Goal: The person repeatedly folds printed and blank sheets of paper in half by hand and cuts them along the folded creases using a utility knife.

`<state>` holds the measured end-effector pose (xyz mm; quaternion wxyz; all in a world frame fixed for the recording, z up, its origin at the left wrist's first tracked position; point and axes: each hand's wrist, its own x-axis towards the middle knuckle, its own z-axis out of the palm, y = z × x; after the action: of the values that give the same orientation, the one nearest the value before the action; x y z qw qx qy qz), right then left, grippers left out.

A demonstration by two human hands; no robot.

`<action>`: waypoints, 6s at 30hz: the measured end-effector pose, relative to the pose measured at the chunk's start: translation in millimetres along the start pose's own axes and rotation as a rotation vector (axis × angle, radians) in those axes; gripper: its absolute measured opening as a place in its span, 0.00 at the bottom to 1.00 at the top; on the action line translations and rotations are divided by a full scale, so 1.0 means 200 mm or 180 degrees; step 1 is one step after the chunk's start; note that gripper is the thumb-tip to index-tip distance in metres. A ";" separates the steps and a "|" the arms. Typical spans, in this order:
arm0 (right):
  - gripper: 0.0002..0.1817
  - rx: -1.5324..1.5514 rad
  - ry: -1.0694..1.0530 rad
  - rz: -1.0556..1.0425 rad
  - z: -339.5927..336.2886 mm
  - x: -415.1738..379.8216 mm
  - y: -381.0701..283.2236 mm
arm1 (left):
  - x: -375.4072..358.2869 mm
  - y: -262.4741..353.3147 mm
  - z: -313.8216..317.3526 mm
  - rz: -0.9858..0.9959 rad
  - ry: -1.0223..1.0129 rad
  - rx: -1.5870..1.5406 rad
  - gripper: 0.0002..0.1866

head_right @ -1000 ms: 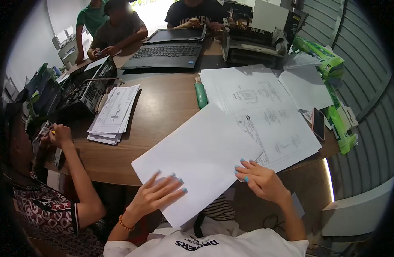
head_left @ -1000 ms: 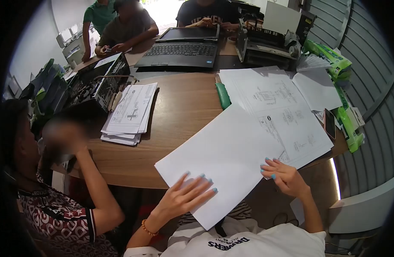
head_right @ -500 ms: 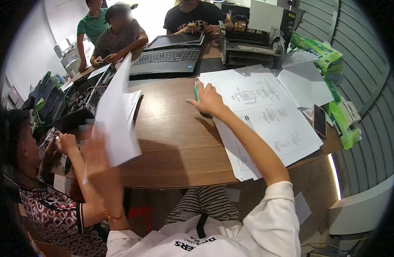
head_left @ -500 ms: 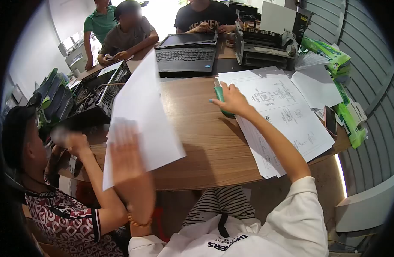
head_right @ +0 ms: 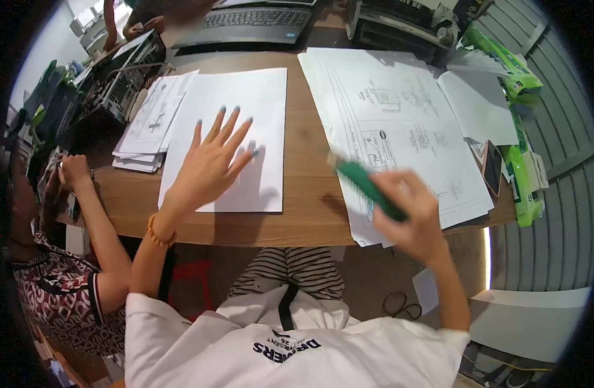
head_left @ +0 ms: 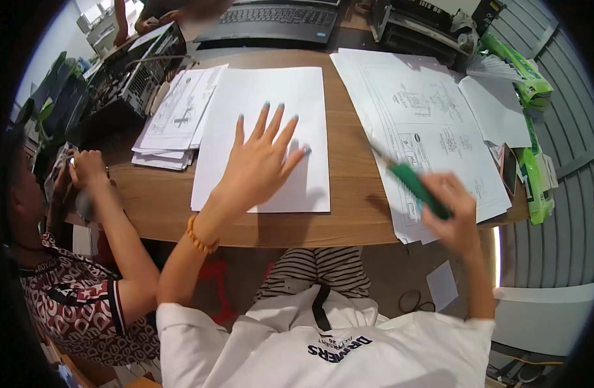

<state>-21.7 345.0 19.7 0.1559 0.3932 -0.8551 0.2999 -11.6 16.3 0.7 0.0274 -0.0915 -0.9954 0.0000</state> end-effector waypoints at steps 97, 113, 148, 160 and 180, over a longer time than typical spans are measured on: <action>0.29 -0.0411 -0.1532 -0.1272 0.36 0.10 -0.25 | 0.00 0.02 0.25 0.0452 0.0774 -0.0587 0.34; 0.18 0.0749 -0.0629 0.0080 0.05 0.31 -0.23 | -0.49 -0.12 -0.10 -0.0273 0.0050 -0.5297 0.57; 0.26 -0.0882 -0.1174 -0.1271 0.44 0.24 -0.17 | -0.23 -0.18 0.09 -0.0958 0.0903 -0.1955 0.13; 0.27 -0.0803 -0.1273 -0.1236 0.45 0.23 -0.15 | -0.23 -0.18 0.11 -0.0911 0.1051 -0.2062 0.13; 0.31 -0.0628 -0.1773 -0.1166 0.43 0.22 -0.16 | -0.28 0.05 0.18 -0.0032 0.0560 -0.0570 0.28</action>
<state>-28.1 247.5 -11.7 0.0051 0.5899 -0.8049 0.0640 42.6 17.0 -39.1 0.1064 -0.0883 -0.9856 -0.0970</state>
